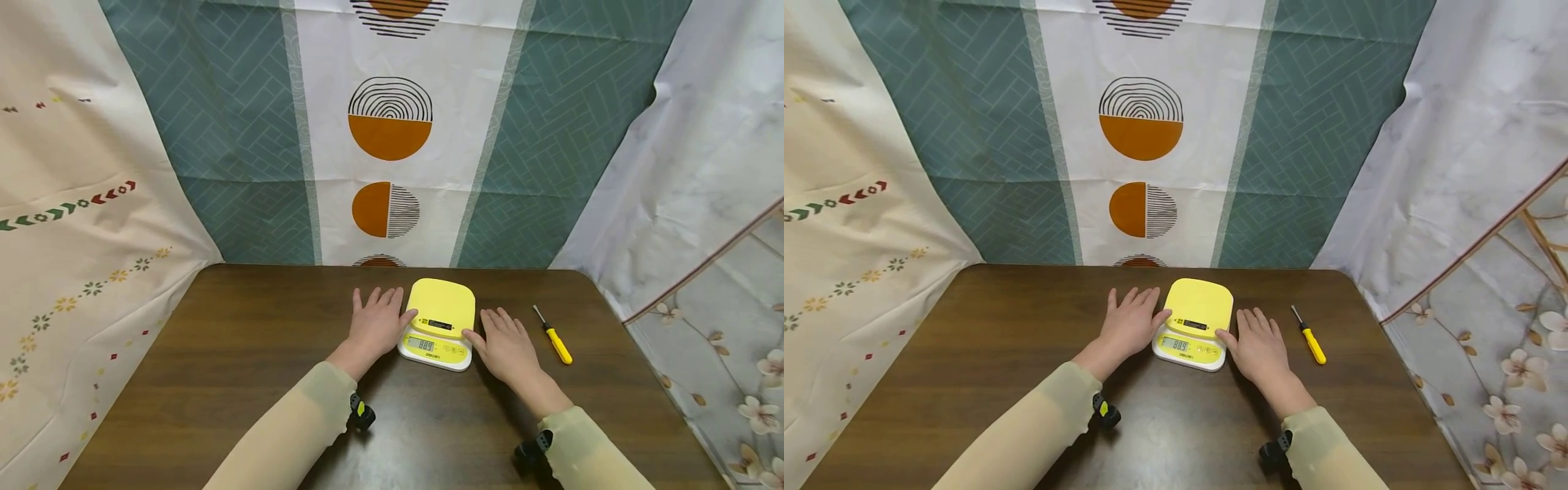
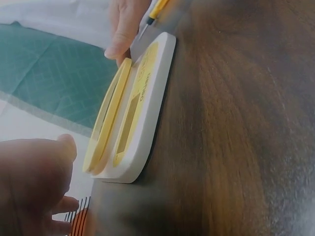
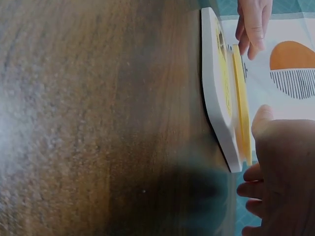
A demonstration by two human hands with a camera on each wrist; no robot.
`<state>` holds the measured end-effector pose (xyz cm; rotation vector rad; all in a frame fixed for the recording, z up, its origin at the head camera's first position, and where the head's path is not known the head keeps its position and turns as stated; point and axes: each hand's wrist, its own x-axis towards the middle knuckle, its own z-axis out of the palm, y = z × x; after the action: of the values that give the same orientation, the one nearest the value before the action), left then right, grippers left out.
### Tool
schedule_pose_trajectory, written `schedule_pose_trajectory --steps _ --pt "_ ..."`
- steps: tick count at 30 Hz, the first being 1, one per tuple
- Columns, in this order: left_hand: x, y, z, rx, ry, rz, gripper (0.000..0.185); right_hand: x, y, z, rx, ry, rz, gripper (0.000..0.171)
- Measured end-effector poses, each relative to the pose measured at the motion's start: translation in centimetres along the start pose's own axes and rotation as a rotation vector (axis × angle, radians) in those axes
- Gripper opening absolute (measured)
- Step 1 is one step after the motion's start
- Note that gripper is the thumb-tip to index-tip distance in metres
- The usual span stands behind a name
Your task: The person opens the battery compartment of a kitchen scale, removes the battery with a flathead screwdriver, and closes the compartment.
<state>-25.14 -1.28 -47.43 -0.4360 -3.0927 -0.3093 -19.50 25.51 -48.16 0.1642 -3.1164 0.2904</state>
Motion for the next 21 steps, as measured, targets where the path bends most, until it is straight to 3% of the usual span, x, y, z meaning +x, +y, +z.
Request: schedule_pose_trajectory --steps 21 --pt "0.63 0.63 0.18 -0.041 -0.030 0.006 0.077 0.72 0.09 -0.03 0.050 -0.024 0.012 0.081"
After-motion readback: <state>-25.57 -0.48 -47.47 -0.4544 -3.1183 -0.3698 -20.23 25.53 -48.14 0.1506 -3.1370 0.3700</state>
